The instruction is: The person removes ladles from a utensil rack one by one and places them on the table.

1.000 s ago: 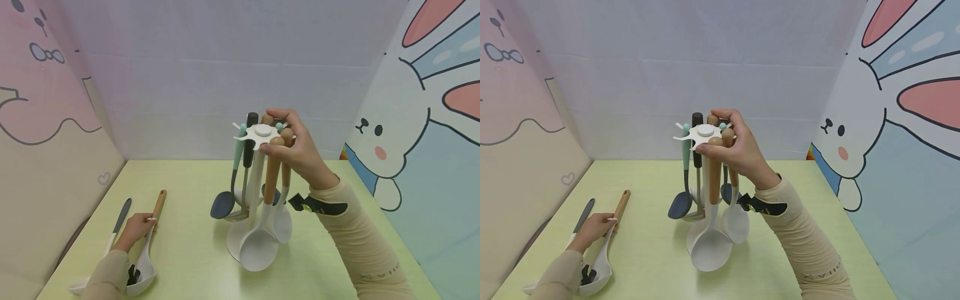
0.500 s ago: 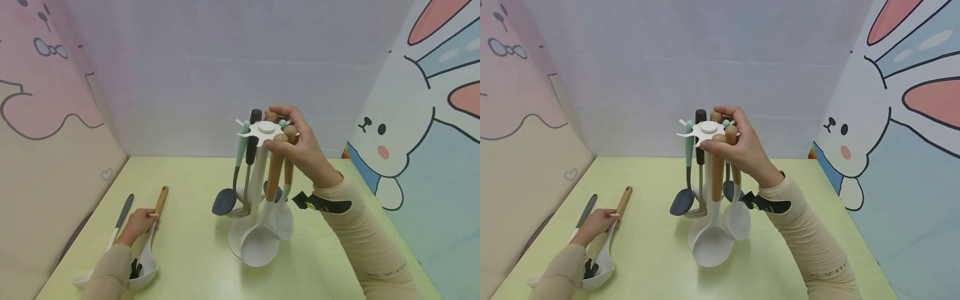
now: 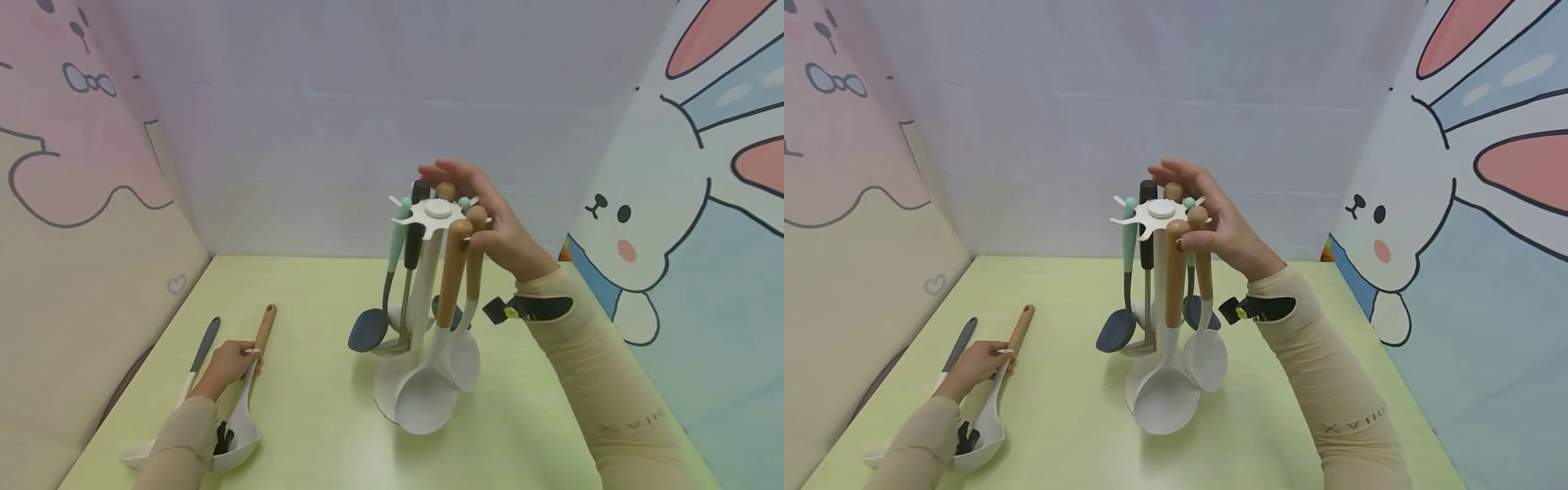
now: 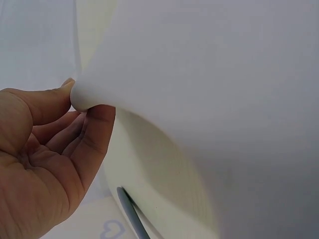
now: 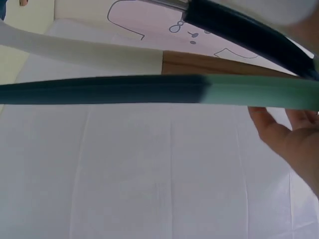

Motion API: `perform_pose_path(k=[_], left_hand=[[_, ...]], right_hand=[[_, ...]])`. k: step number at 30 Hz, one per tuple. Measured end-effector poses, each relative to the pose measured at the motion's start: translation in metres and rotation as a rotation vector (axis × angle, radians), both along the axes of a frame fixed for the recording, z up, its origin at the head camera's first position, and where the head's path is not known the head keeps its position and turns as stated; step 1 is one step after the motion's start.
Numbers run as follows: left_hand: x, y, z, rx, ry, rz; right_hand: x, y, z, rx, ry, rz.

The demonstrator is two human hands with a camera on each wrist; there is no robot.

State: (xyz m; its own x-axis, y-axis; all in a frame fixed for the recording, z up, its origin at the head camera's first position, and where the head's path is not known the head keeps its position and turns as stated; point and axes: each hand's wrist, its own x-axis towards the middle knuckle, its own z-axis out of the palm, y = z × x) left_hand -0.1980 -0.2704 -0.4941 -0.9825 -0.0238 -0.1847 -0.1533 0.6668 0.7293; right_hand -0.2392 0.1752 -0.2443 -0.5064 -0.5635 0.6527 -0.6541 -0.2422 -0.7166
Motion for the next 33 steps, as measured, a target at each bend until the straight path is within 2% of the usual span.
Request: perform_pose_path(k=[7,11,14,18,25,33], left_hand=[[0.002,0.002,0.0,0.026,0.0,0.01],[0.002,0.001,-0.001,0.04,-0.001,0.012],[0.003,0.0,-0.002,0.049,-0.001,0.014],[0.003,0.0,-0.001,0.055,0.005,0.015],[0.002,0.001,0.001,0.057,-0.003,0.01],[0.002,0.004,0.006,0.011,-0.017,-0.005]], right_hand=[[-0.02,-0.001,-0.005,-0.023,-0.119,0.24],[-0.025,-0.003,-0.007,-0.045,-0.193,0.376],[-0.026,-0.004,-0.007,-0.065,-0.237,0.448],[-0.027,-0.004,-0.005,-0.071,-0.261,0.488],[-0.028,-0.006,-0.004,-0.076,-0.236,0.446],[-0.027,-0.008,-0.004,-0.099,-0.246,0.458]])
